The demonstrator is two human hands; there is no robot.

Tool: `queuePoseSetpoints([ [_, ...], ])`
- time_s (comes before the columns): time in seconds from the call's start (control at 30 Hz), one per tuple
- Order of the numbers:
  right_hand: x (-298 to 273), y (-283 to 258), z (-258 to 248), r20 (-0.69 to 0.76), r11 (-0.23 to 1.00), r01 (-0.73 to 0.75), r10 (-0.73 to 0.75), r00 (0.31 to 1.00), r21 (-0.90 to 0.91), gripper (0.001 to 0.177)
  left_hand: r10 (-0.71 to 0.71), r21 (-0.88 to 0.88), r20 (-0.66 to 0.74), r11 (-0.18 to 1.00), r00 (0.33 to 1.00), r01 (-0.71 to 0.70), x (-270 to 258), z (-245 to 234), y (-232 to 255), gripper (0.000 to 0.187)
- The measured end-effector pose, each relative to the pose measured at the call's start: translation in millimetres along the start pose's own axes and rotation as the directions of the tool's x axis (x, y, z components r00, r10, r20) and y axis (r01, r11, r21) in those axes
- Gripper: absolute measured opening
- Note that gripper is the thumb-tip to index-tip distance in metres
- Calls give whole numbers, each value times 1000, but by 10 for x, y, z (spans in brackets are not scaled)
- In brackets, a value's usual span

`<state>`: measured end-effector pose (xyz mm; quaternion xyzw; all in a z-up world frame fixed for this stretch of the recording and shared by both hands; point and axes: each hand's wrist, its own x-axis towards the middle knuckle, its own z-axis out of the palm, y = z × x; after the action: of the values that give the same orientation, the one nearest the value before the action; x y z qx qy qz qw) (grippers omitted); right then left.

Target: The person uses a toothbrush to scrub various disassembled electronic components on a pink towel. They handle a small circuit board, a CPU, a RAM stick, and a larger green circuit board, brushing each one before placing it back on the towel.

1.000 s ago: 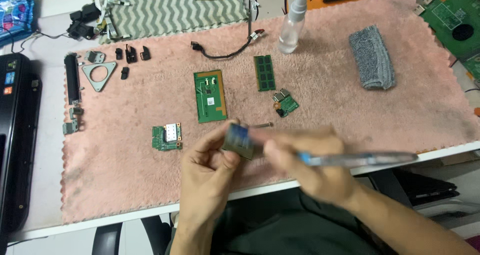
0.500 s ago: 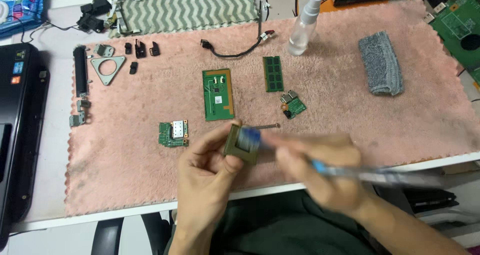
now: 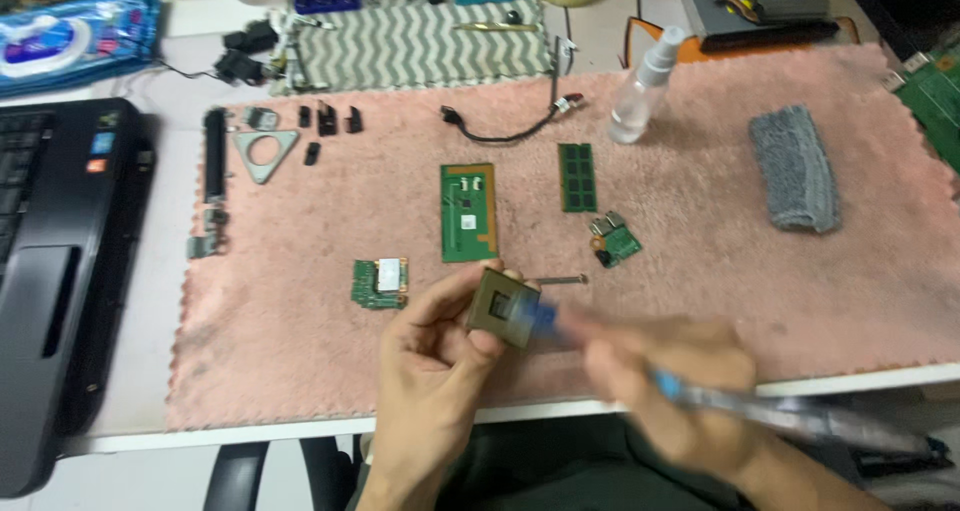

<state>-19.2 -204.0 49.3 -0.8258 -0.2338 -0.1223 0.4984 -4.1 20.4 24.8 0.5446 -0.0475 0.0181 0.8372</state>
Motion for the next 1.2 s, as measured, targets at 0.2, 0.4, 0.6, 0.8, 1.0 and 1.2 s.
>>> queuePoseSetpoints([
  [0.2, 81, 52, 37, -191, 911, -398, 374, 908, -110, 33, 75, 21, -130, 997, 989, -73, 116, -300, 264, 66],
  [0.4, 348, -200, 147, -291, 775, -626, 581, 760, -89, 37, 191, 253, -218, 958, 957, -134, 182, -588, 731, 54],
  [0.6, 45, 154, 89, -210, 747, -662, 639, 740, -60, 41, 215, 70, -97, 976, 972, -208, 151, -553, 529, 47],
  [0.8, -296, 366, -139, -16, 793, -604, 607, 795, 78, 68, -182, -50, -298, 983, 937, 175, 213, -237, 260, 39],
  [1.0, 117, -174, 139, -184, 710, -674, 649, 738, -202, 57, -596, -312, -132, 784, 792, 537, 291, -76, 364, 43],
  [1.2, 407, -433, 421, -303, 773, -581, 507, 807, -256, 39, -657, -479, -6, 664, 754, 574, 203, -52, 236, 58],
])
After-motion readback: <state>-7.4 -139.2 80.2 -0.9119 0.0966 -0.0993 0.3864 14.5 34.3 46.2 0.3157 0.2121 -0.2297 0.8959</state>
